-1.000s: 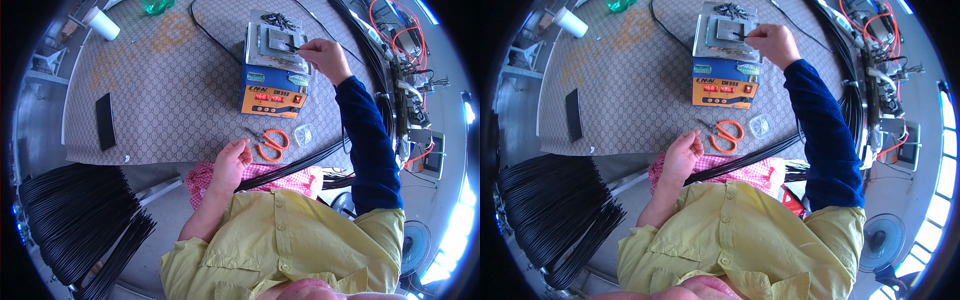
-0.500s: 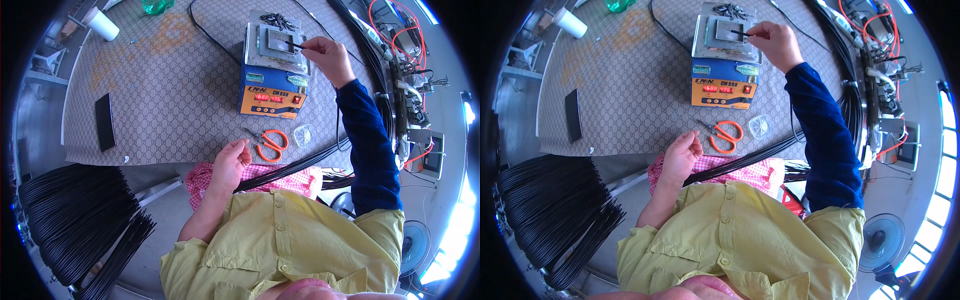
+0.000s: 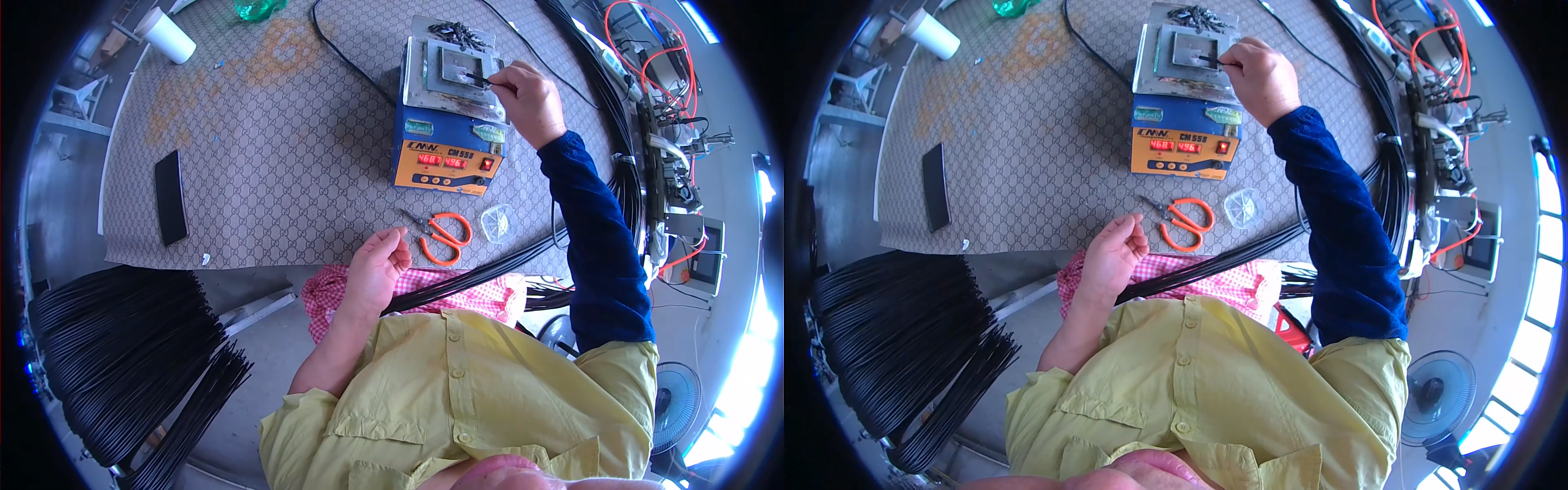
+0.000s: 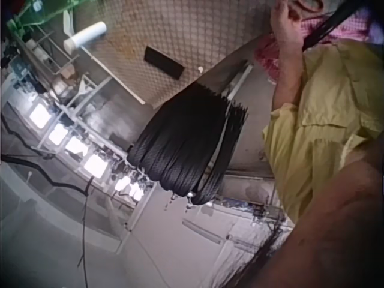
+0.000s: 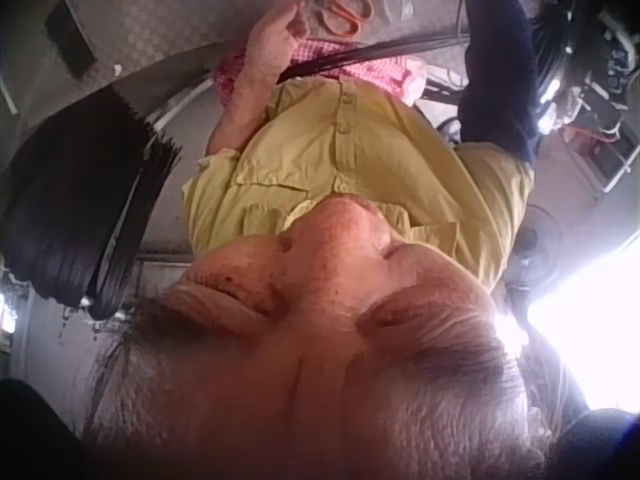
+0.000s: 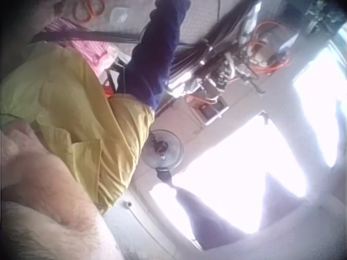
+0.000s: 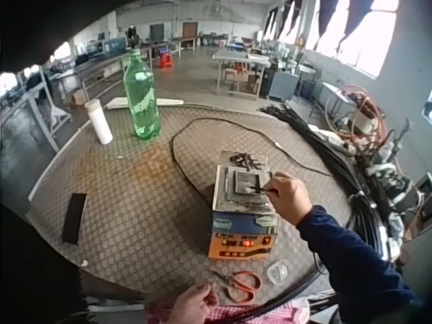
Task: Processing and assembling electrical cables by attaching connectors and trimming.
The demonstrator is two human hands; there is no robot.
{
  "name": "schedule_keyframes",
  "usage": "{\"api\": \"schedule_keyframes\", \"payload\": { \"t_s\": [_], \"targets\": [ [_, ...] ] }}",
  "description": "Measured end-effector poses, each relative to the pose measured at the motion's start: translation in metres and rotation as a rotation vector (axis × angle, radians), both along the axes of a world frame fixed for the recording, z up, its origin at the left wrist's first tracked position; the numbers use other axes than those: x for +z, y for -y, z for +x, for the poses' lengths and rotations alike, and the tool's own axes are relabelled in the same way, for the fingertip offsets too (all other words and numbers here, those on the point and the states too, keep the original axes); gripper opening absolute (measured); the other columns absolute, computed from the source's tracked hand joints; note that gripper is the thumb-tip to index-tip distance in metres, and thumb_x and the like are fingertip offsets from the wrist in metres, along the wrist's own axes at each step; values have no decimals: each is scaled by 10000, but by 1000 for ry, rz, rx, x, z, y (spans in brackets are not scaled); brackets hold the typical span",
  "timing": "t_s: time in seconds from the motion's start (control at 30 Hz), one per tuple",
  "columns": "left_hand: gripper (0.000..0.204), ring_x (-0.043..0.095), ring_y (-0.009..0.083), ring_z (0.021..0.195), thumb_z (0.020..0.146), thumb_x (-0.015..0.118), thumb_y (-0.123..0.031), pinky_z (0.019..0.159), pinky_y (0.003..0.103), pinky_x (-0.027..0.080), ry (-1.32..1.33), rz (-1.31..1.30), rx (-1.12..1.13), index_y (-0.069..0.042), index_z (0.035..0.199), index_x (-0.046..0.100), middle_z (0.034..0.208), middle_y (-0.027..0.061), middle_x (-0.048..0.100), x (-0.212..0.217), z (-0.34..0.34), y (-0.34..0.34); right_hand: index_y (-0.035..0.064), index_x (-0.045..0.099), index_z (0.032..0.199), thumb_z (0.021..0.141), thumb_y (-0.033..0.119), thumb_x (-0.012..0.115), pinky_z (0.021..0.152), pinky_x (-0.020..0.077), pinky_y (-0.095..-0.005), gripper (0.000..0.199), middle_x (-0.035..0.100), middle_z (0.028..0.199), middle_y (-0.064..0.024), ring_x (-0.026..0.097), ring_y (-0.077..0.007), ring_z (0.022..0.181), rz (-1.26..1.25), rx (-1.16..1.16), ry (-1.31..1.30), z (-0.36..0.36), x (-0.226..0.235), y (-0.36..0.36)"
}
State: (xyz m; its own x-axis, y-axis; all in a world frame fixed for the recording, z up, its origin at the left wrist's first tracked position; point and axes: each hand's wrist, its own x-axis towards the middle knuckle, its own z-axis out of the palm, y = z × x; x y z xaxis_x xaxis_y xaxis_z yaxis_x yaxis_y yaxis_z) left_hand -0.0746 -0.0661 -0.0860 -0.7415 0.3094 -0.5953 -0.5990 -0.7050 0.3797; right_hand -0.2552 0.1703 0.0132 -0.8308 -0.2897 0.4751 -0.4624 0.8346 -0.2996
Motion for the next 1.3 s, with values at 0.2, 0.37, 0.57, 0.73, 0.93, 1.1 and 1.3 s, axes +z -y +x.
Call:
{"api": "schedule_keyframes", "payload": {
  "t_s": [0.2,0.37,0.57,0.73,0.93,1.1,1.3],
  "targets": [
    [140,509,76,645,851,514,-155,632,215,424,0,-14,3,-41,921,557,712,-1,541,3,-1,-1,45,609,714,679,73,601,582,468,-300,46,574,734,-61,582,-237,652,-12,-3,11,2,0,1],
    [138,508,77,644,849,516,-150,630,213,425,-1,-4,5,-38,919,555,709,-1,539,2,-1,-1,40,609,715,682,70,599,582,468,-298,46,574,731,-65,582,-236,652,-19,-8,16,3,1,2],
    [134,509,78,644,848,516,-144,629,214,425,-2,-4,7,-38,920,556,711,-1,539,3,0,-1,36,610,719,679,67,604,583,467,-296,51,575,730,-69,582,-234,650,-40,-17,39,3,0,2],
    [136,512,80,645,850,512,-144,629,215,425,-2,-2,12,-38,923,557,713,-1,540,0,0,-1,35,611,718,673,65,610,579,464,-295,54,575,726,-71,582,-232,648,-48,-19,43,3,0,1],
    [143,513,80,643,852,509,-148,626,215,423,-1,-9,11,-38,929,558,713,-1,540,1,0,-1,34,616,731,659,65,621,577,464,-290,79,578,719,-81,582,-234,638,-105,-16,41,3,1,-2],
    [153,514,81,645,854,509,-153,622,213,423,-28,-6,-3,-32,936,554,720,5,543,4,1,-1,16,623,758,689,55,630,553,448,-232,80,582,673,-47,564,-132,586,-378,-115,282,21,9,-3],
    [159,513,81,653,853,513,-152,618,209,424,-109,3,-42,-24,943,545,733,9,546,23,-3,-6,-11,573,835,754,7,611,431,317,-173,92,526,650,-2,418,-48,491,-1211,-16,772,76,19,1]
  ]
}}
